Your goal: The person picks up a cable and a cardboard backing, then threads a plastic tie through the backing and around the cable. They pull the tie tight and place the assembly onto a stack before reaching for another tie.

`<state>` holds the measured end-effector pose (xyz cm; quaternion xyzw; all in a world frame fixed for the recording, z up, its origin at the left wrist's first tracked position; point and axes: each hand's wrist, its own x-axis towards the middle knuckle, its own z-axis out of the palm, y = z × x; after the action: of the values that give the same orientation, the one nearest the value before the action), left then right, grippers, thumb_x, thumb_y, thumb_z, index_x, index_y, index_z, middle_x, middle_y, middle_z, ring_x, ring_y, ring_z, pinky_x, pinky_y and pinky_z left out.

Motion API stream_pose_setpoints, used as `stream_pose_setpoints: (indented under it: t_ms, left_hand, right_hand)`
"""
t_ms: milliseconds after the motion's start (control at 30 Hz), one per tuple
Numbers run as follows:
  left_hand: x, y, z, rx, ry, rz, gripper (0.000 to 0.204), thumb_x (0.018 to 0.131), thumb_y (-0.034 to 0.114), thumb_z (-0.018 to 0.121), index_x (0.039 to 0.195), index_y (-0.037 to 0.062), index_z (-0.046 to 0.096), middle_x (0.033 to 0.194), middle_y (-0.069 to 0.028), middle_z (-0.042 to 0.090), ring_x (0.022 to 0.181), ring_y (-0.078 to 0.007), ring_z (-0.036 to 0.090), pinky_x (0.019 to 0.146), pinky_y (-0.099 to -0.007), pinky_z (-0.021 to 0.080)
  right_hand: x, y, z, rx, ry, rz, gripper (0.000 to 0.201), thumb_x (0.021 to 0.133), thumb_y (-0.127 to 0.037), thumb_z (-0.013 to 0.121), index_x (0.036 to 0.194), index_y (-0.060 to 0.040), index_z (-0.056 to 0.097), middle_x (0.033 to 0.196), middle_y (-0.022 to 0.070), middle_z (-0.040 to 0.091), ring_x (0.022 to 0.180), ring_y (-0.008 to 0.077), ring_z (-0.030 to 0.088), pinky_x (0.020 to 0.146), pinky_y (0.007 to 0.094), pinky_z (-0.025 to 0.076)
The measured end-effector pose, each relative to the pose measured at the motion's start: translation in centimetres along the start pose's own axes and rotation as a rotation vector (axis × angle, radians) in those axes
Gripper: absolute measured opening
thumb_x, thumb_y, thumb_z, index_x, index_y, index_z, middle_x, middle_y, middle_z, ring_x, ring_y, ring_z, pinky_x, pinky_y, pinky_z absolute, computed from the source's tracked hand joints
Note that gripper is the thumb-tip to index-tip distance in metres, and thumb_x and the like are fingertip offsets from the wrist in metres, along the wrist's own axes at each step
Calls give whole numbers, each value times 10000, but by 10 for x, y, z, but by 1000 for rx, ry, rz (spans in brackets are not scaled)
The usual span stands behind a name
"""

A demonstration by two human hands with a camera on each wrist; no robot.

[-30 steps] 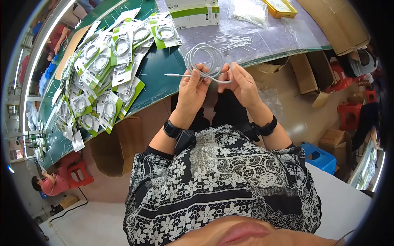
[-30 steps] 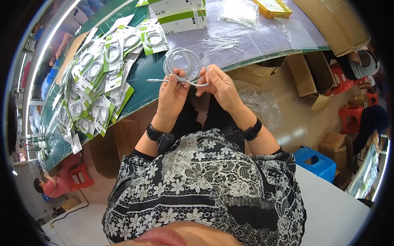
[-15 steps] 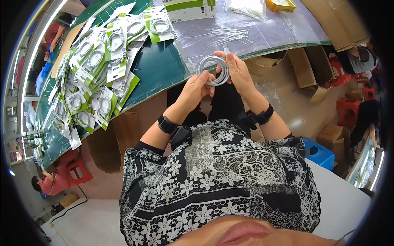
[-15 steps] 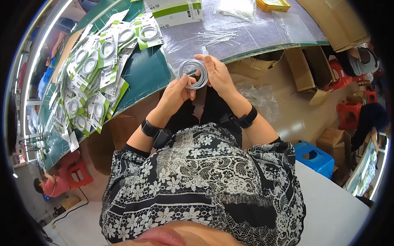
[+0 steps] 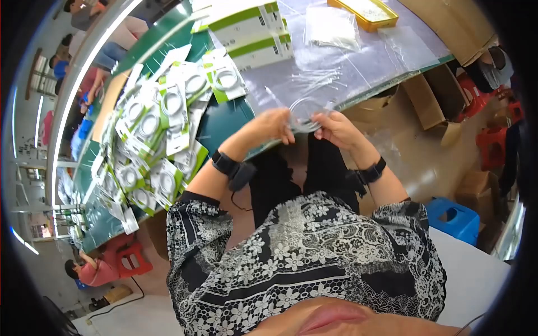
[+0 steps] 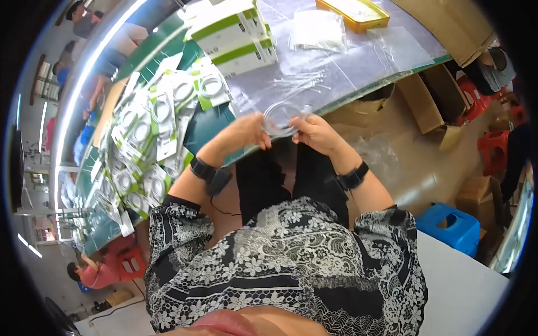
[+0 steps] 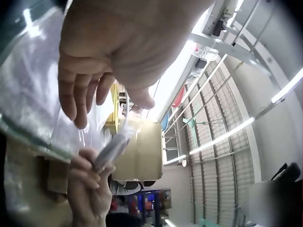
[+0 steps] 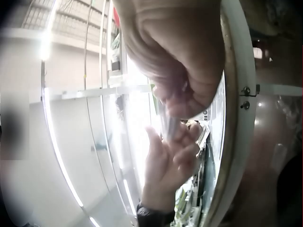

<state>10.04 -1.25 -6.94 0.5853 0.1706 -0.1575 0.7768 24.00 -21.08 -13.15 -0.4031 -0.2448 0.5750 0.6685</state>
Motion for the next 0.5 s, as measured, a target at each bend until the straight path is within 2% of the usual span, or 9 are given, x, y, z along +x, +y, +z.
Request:
stream_pose_setpoints:
  t_ms: [67,133,167,233,267,367,500]
  left_hand:
    - [25,38,-33,218,156,320,333,941,335,542,1059,23,532,883,-124,619,731,-232,616,636,-318,504]
    - [44,69,-71,1196,738,732,385,809,315,710,1039,50,550,919,-102,605,840,-217,608,709,-338,475]
    - [47,81,-85,1216,736,746,385,809,315,710,1039,50,550,919,-102,605,840,-217,608,709,-338,475]
    - [43,109,-90,1865,1120,940,454,683,279,786,1013,69,556,882,-90,580,897,-235,573,799,-367,415]
    - [43,118,-96,1871,1115,961,454,683,279,786,1013,69,556,882,-90,580,897,-235,573,799,-367,415]
    - [47,125,-114,1947,1038,836,400,659,265,776,944,81,564,864,-71,563,922,-242,543,843,-388,361]
    - [40,135,-121,1941,999,837,346,663,267,770,872,80,567,843,-61,563,915,-251,547,807,-391,365]
  right_hand:
    - [-1,7,2,356,171,-230,198,962,-252,518,1048,-77,551,930,15,564,757,97,553,663,235,470]
    - [-10,8,8,430,140,-281,188,964,-241,512,1042,-74,551,959,19,564,782,106,556,688,251,477]
    - [-12,7,12,495,113,-309,179,966,-229,505,1036,-71,551,987,23,564,806,114,560,712,267,483]
    - [-17,10,17,557,83,-356,171,969,-218,499,1030,-67,551,1016,26,564,831,123,563,737,283,490]
    - [-20,13,19,553,71,-348,175,968,-221,498,1030,-65,549,1018,26,561,827,125,563,741,288,491]
    - [-26,19,16,546,56,-331,184,967,-226,498,1031,-60,546,1023,25,554,819,129,563,750,297,494]
    - [-30,21,9,474,77,-301,176,973,-217,485,1033,-62,543,1011,30,556,819,132,564,755,300,502]
